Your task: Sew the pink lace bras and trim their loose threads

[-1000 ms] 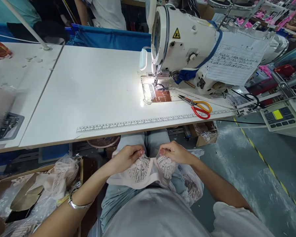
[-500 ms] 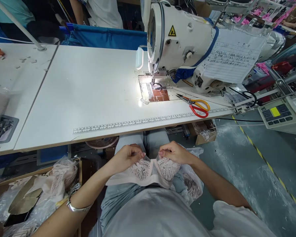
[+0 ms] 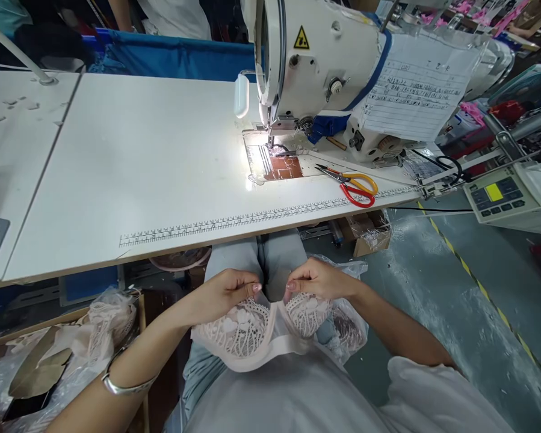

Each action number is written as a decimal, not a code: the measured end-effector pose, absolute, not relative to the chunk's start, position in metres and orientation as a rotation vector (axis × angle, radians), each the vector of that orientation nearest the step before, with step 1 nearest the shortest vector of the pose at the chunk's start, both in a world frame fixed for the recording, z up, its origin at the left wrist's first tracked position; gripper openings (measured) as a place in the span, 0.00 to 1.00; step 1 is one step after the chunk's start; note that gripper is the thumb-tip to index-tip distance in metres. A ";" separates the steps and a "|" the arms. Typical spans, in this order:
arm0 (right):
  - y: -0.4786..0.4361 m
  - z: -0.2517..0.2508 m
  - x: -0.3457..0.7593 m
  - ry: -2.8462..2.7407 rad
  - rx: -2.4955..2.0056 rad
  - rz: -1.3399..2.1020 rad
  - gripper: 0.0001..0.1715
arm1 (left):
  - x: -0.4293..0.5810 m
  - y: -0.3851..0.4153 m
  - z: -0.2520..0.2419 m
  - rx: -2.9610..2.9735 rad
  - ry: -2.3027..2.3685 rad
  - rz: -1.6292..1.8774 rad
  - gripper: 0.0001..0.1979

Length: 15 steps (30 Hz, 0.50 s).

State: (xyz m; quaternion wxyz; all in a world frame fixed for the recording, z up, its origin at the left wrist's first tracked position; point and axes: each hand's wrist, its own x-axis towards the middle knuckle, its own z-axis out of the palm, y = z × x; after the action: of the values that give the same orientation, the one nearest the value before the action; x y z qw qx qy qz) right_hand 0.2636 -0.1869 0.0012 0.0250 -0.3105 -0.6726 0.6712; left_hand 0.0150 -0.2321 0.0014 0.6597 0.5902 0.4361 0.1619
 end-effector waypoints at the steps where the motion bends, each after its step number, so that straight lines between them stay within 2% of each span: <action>1: -0.188 0.002 0.264 -2.072 -0.946 2.077 0.29 | 0.014 -0.232 0.002 1.339 0.983 0.368 0.20; 15: -0.191 0.012 0.262 -1.973 -0.967 2.139 0.32 | 0.011 -0.232 0.000 1.382 0.939 0.299 0.21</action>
State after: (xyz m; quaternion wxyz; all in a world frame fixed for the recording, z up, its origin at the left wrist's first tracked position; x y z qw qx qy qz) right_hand 0.2619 -0.1909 0.0123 0.0377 -0.3151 -0.6430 0.6971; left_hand 0.0105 -0.2317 0.0003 0.6610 0.6111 0.4150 0.1322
